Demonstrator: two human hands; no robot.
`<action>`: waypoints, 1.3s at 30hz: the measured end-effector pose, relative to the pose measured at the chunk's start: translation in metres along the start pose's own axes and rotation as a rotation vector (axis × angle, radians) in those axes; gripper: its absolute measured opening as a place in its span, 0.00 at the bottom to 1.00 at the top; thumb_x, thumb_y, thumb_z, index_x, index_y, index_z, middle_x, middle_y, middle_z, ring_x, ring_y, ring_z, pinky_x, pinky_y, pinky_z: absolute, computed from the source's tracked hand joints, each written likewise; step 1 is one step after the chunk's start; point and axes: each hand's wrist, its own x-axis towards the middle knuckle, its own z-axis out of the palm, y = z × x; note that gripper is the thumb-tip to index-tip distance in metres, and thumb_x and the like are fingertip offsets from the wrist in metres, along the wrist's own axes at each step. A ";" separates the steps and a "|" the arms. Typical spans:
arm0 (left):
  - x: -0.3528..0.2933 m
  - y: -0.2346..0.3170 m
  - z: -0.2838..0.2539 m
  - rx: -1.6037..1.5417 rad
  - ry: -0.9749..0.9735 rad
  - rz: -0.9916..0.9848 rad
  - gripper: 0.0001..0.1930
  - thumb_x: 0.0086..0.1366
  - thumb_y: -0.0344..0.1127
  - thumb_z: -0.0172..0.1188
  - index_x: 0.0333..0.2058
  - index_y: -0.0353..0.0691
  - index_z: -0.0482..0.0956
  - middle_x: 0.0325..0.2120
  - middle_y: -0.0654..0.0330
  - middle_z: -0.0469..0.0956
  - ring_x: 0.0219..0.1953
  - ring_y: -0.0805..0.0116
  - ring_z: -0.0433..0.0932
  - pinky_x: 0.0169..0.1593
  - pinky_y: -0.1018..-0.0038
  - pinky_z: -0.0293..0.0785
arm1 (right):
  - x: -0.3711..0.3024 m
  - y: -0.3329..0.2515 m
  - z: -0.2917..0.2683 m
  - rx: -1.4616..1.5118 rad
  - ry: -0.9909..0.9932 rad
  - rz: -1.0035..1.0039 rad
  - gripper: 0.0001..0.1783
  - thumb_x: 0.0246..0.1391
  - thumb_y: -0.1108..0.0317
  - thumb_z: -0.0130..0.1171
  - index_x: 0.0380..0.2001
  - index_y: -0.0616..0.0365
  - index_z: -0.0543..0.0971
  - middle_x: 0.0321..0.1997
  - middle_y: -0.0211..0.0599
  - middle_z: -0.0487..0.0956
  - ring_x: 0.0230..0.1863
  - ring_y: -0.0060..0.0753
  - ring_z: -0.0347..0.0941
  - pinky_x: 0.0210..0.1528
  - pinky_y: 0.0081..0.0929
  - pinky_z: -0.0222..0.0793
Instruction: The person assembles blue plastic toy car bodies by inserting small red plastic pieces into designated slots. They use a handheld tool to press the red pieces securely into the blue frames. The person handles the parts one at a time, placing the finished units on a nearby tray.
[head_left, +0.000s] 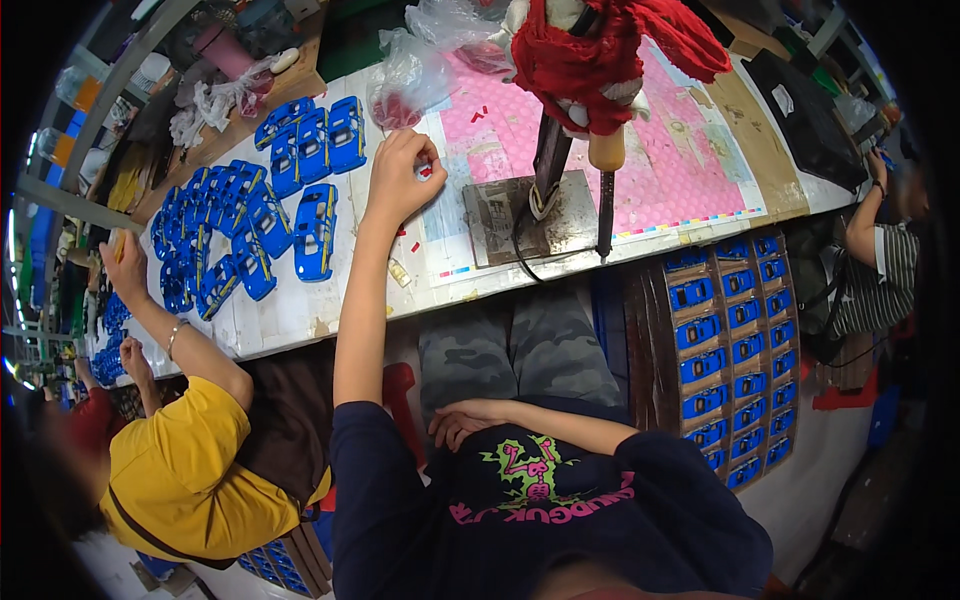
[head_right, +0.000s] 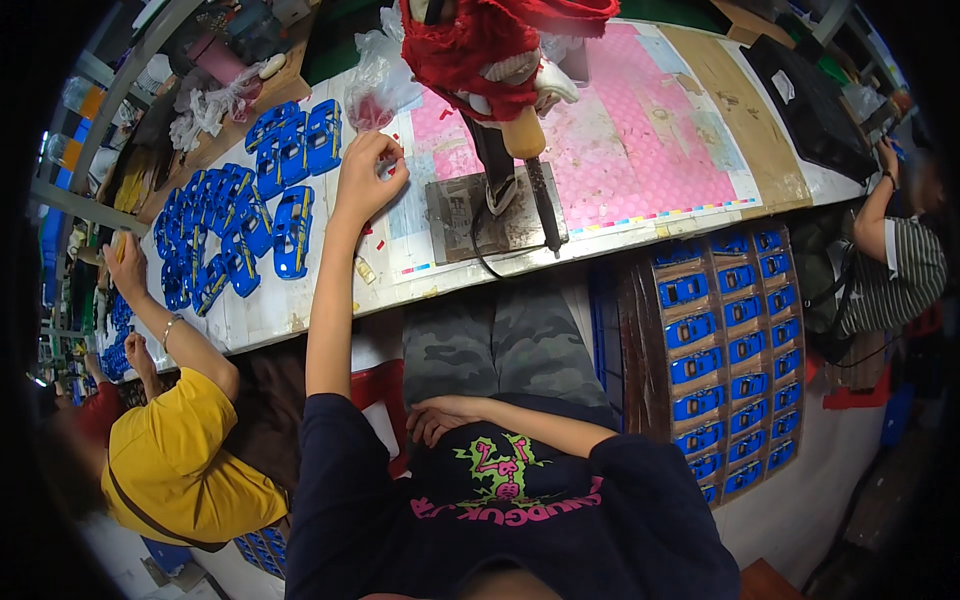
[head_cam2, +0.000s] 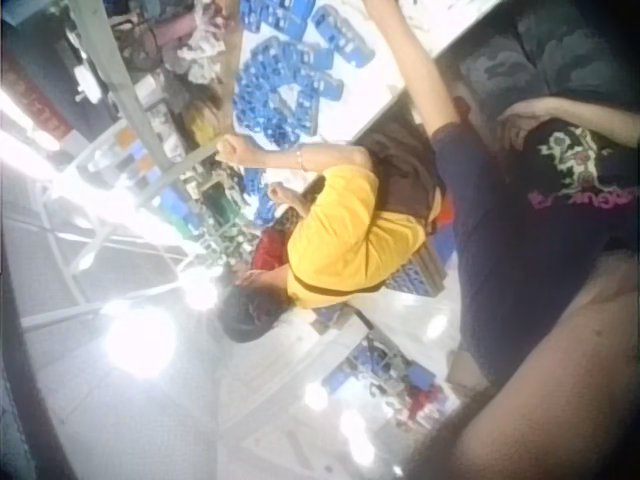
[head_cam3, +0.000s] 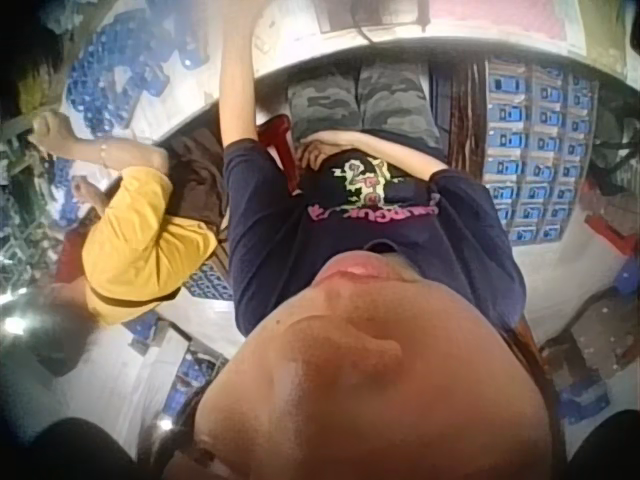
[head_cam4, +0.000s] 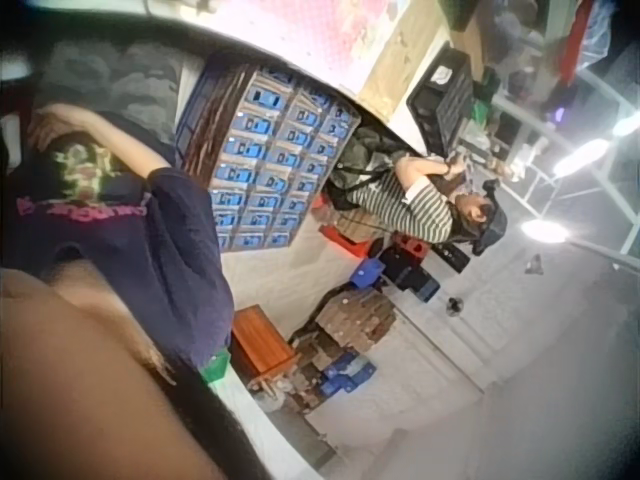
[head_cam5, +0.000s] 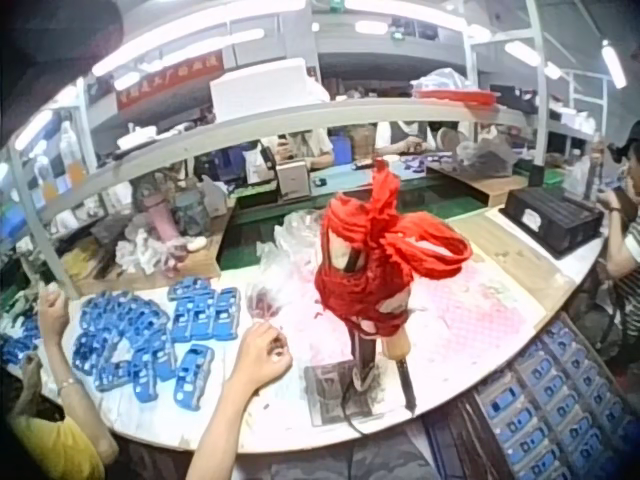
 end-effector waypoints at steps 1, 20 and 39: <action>0.000 0.000 0.000 -0.002 -0.003 -0.004 0.05 0.39 0.27 0.54 0.17 0.35 0.67 0.18 0.57 0.67 0.25 0.64 0.66 0.31 0.73 0.63 | 0.000 0.000 0.000 -0.001 0.003 -0.009 0.23 0.55 0.52 0.36 0.38 0.64 0.67 0.34 0.47 0.72 0.32 0.36 0.70 0.38 0.28 0.68; 0.000 -0.001 -0.001 0.010 0.051 0.013 0.06 0.37 0.30 0.53 0.14 0.38 0.64 0.14 0.61 0.64 0.22 0.63 0.65 0.30 0.71 0.60 | 0.004 0.003 -0.009 0.023 -0.072 -0.026 0.24 0.57 0.54 0.32 0.40 0.66 0.66 0.37 0.49 0.72 0.32 0.34 0.71 0.40 0.27 0.67; 0.000 -0.002 -0.001 0.000 0.057 -0.003 0.07 0.39 0.31 0.53 0.14 0.38 0.64 0.14 0.60 0.64 0.22 0.63 0.65 0.30 0.70 0.59 | 0.005 0.004 -0.010 0.013 -0.064 -0.029 0.24 0.57 0.53 0.33 0.40 0.66 0.66 0.37 0.50 0.72 0.32 0.35 0.71 0.39 0.28 0.67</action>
